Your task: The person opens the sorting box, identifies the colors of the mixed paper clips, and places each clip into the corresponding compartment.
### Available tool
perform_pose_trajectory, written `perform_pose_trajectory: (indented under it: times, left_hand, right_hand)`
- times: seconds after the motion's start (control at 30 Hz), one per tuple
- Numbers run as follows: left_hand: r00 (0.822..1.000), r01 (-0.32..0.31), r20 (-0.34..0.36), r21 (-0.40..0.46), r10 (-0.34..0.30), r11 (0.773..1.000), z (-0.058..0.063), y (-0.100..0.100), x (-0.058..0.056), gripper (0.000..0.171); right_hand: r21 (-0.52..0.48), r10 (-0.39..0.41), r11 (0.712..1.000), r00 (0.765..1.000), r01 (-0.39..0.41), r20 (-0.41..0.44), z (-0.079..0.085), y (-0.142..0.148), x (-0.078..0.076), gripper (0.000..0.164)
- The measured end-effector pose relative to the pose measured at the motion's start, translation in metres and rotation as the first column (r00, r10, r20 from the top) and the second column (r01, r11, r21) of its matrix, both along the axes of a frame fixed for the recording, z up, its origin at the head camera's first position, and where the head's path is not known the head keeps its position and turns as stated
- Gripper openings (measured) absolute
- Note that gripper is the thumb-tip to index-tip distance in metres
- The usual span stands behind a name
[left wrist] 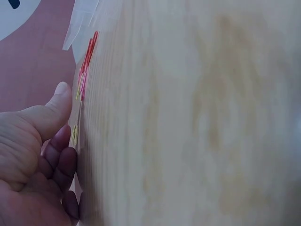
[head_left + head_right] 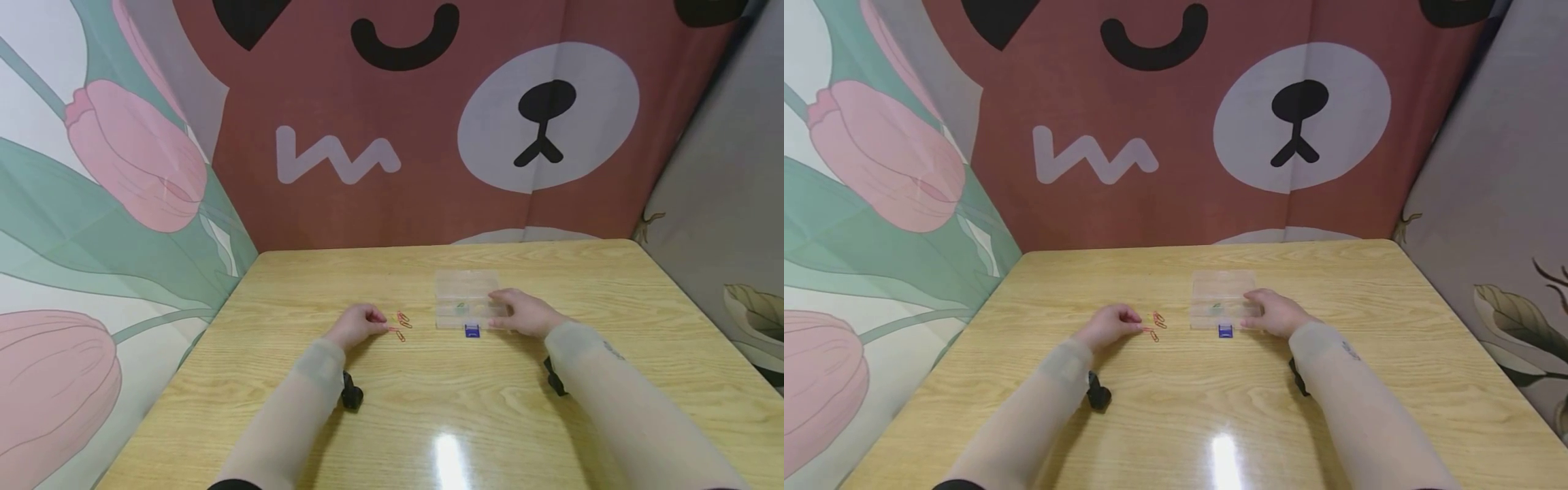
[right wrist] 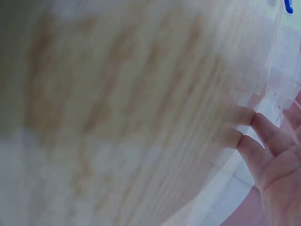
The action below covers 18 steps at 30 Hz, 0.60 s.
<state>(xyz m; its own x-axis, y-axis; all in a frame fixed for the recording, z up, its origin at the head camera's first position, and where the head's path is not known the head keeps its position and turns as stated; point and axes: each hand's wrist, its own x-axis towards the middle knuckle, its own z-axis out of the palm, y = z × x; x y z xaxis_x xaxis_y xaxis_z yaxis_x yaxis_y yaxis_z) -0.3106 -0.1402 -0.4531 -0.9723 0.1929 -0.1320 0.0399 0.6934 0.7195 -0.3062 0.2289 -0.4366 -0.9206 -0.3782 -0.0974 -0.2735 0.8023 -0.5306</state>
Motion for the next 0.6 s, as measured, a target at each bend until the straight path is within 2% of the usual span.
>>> perform_pose_trajectory:
  times: [0.23, 0.6]
  left_hand:
    - [1.000, -0.001, -0.024, -0.109, -0.002, 0.994, 0.0042, 0.0052, 0.0058, 0.013]
    - [1.000, -0.007, -0.022, -0.161, 0.003, 0.987, 0.0016, 0.0077, 0.0024, 0.007]
  right_hand:
    - [0.008, 0.014, 1.000, 1.000, -0.014, -0.008, -0.0018, 0.0013, -0.0011, 0.074]
    - [0.005, 0.003, 1.000, 1.000, -0.003, 0.005, -0.0006, 0.0008, -0.0007, 0.075]
